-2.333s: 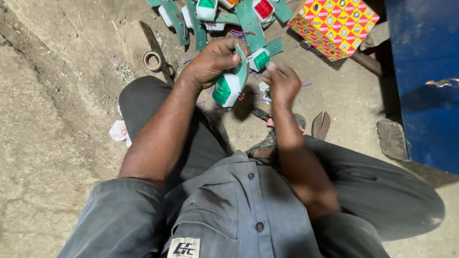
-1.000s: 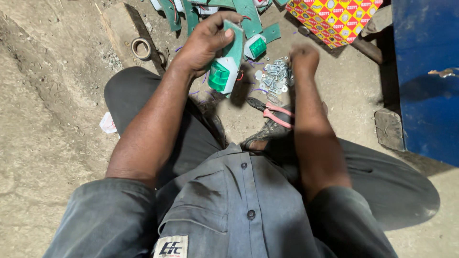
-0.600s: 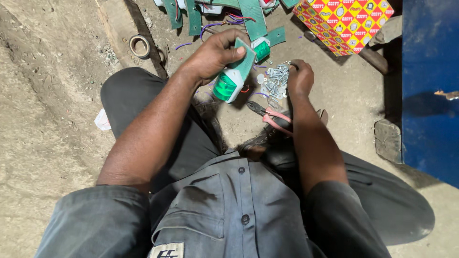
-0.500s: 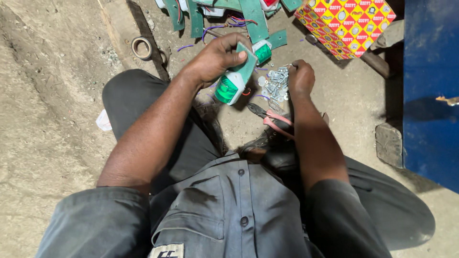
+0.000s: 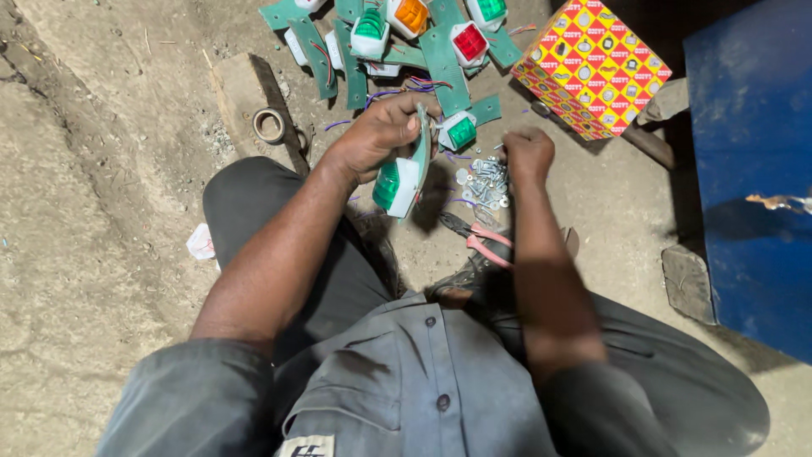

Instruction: The person sits on the ground and assembles small green electrical components with colored lights. They use pliers to strip and twist wires, then attach the components to a green base plate using screws and washers. The person repeats this process for multiple units, placing finished assemblies aside.

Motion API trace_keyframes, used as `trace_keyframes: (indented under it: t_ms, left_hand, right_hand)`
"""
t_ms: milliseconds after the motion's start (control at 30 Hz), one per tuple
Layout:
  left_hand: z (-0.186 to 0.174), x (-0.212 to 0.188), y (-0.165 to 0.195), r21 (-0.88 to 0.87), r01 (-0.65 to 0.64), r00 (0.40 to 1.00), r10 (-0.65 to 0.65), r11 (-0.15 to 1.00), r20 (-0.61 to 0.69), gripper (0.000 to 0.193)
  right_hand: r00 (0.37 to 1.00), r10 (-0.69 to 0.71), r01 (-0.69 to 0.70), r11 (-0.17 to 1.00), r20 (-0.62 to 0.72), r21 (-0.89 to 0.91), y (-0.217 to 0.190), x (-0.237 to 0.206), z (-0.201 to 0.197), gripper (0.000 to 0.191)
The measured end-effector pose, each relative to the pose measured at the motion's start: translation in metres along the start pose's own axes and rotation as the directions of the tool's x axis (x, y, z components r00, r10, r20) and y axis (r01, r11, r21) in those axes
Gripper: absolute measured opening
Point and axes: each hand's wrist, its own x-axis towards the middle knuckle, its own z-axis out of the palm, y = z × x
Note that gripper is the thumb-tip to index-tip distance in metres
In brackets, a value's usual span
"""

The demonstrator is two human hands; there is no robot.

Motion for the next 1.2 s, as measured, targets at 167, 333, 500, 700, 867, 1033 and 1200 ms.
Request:
trace_keyframes:
  t_ms: [167, 333, 500, 700, 867, 1033, 1200]
  left_hand:
    - [0.007, 0.007, 0.006, -0.103, 0.004, 0.997, 0.004, 0.995, 0.074, 0.043]
    - [0.011, 0.008, 0.011, -0.108, -0.062, 0.990, 0.075, 0.992, 0.118, 0.040]
    - [0.011, 0.007, 0.014, -0.135, -0.060, 0.991, 0.076, 0.989, 0.112, 0.040]
    - [0.012, 0.005, 0.017, -0.125, -0.069, 0.985, 0.087, 0.990, 0.147, 0.037]
    - [0.012, 0.004, 0.017, -0.066, -0.060, 0.983, 0.071, 0.996, 0.170, 0.038]
    - [0.012, 0.007, 0.015, 0.001, -0.033, 0.983, 0.032, 0.999, 0.182, 0.039]
    - [0.013, 0.010, 0.013, 0.034, -0.046, 0.979, 0.039, 0.998, 0.201, 0.039]
  right_hand:
    - [0.912, -0.334, 0.142, 0.802, 0.238, 0.580, -0.097, -0.070, 0.021, 0.018]
    - [0.832, -0.459, 0.311, 0.851, 0.312, 0.423, -0.159, -0.110, 0.017, 0.020]
    - [0.803, -0.486, 0.383, 0.864, 0.345, 0.326, -0.171, -0.123, 0.011, 0.019]
    - [0.766, -0.562, 0.451, 0.815, 0.312, 0.363, -0.164, -0.128, 0.012, 0.020]
    - [0.848, -0.442, 0.341, 0.878, 0.293, 0.336, -0.158, -0.130, 0.021, 0.017]
    - [0.904, -0.307, 0.311, 0.950, 0.297, 0.035, -0.157, -0.125, 0.027, 0.043]
    - [0.926, -0.165, 0.106, 0.977, 0.339, 0.186, -0.161, -0.120, 0.022, 0.064]
